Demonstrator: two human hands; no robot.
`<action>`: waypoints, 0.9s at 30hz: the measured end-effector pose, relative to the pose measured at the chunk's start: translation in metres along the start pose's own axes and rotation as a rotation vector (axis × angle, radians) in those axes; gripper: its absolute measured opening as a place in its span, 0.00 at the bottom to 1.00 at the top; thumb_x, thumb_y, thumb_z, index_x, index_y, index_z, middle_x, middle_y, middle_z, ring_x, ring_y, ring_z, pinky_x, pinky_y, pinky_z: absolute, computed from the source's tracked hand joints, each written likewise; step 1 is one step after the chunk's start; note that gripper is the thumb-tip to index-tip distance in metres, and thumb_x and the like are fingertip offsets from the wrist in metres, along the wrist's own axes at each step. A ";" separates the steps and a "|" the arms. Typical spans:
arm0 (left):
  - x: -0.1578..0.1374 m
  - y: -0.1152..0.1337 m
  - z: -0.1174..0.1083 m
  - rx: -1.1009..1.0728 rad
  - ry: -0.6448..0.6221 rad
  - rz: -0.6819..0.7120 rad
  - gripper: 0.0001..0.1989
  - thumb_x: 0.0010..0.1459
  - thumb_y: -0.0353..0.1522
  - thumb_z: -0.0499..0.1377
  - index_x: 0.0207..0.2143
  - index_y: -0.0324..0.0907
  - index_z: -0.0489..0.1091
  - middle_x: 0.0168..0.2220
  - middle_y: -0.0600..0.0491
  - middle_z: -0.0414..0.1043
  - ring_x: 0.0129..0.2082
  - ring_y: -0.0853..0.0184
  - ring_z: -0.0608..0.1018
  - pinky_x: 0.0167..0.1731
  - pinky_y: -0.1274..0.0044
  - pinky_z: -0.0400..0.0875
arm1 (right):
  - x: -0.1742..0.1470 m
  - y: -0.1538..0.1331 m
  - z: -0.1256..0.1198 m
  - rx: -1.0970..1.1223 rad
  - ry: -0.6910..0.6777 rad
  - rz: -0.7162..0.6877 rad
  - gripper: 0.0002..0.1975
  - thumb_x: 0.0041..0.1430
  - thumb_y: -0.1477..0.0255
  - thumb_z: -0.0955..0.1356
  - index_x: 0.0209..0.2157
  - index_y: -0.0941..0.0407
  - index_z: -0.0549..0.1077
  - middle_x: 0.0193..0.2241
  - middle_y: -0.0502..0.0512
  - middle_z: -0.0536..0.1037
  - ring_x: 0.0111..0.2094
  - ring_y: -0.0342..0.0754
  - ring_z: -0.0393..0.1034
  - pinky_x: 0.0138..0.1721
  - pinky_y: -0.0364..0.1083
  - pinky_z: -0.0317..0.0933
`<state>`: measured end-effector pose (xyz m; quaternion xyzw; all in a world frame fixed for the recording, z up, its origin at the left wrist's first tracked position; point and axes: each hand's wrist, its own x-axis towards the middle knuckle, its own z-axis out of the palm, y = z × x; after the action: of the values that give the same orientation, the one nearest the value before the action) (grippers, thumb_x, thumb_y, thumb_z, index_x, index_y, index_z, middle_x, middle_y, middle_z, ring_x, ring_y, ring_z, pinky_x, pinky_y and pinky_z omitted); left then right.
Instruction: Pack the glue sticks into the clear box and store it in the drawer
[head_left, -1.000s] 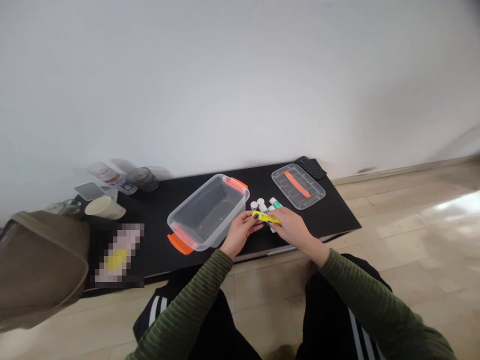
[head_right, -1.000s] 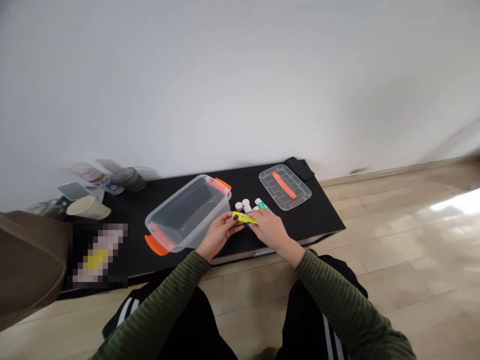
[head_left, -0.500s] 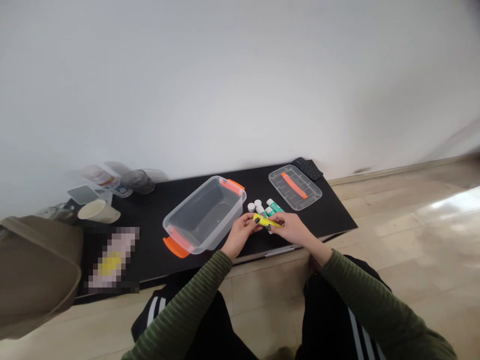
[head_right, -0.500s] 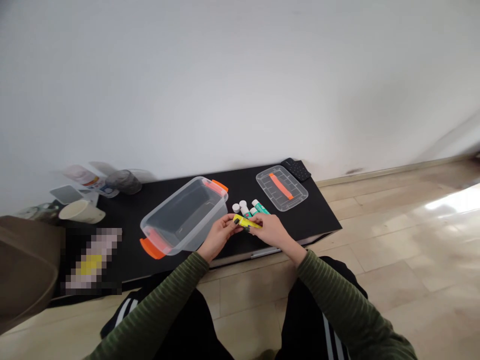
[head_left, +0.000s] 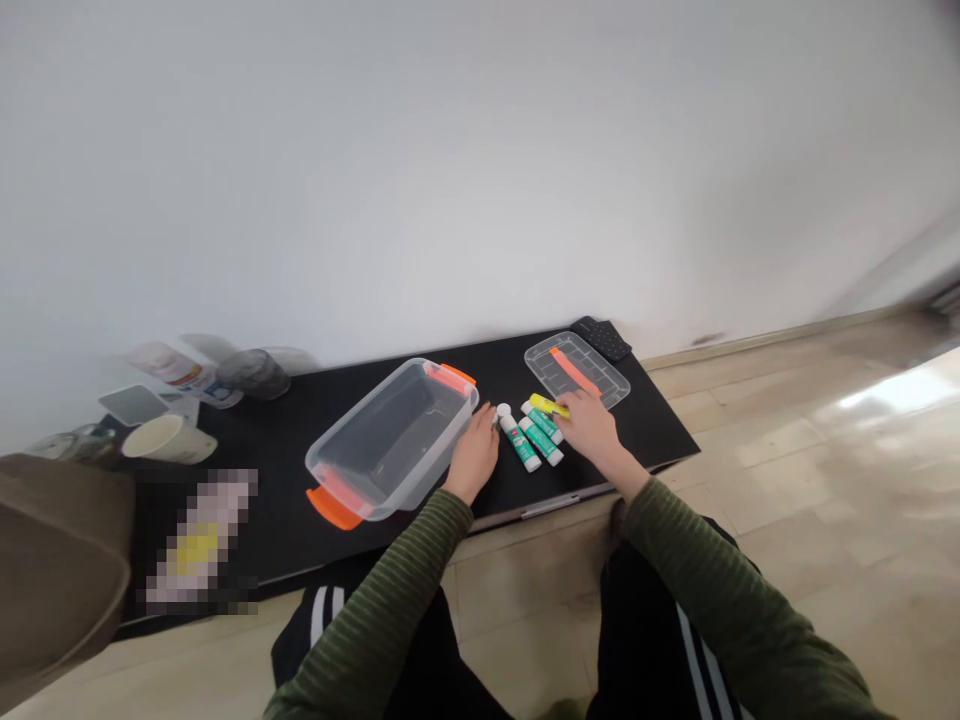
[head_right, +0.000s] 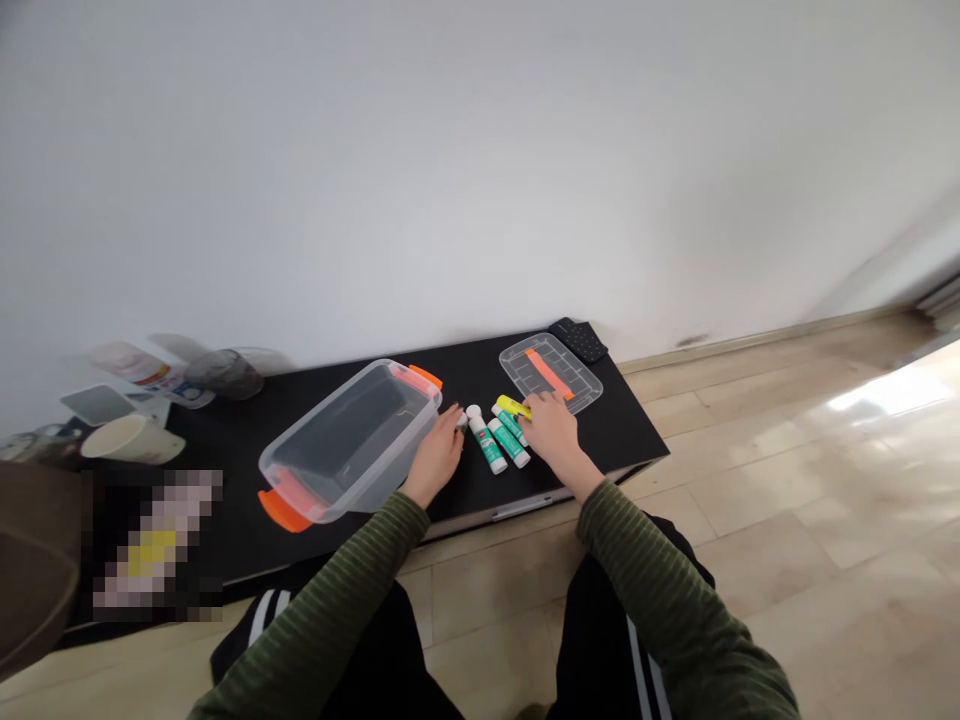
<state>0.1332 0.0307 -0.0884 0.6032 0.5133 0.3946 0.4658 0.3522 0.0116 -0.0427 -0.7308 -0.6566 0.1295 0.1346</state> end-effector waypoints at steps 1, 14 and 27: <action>0.001 -0.002 0.001 0.075 -0.011 0.029 0.20 0.57 0.25 0.58 0.52 0.43 0.71 0.67 0.44 0.58 0.65 0.54 0.63 0.63 0.64 0.57 | 0.004 0.002 0.000 -0.032 0.002 0.012 0.11 0.61 0.69 0.66 0.44 0.54 0.75 0.47 0.60 0.76 0.56 0.55 0.62 0.43 0.46 0.63; 0.007 -0.014 0.005 0.793 -0.110 0.125 0.21 0.63 0.25 0.48 0.57 0.42 0.65 0.62 0.37 0.62 0.51 0.55 0.77 0.49 0.69 0.69 | 0.030 0.018 0.019 -0.121 -0.093 0.088 0.12 0.62 0.69 0.66 0.46 0.56 0.73 0.48 0.62 0.74 0.54 0.55 0.64 0.45 0.49 0.64; -0.012 0.006 -0.005 1.026 -0.166 0.057 0.11 0.66 0.32 0.49 0.49 0.39 0.63 0.43 0.40 0.72 0.39 0.55 0.79 0.37 0.72 0.68 | 0.023 0.003 0.018 -0.113 -0.052 -0.022 0.08 0.64 0.71 0.64 0.41 0.54 0.75 0.44 0.60 0.75 0.53 0.53 0.63 0.42 0.46 0.64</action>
<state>0.1281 0.0198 -0.0815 0.7969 0.5853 0.0555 0.1386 0.3507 0.0344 -0.0609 -0.7264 -0.6740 0.1099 0.0775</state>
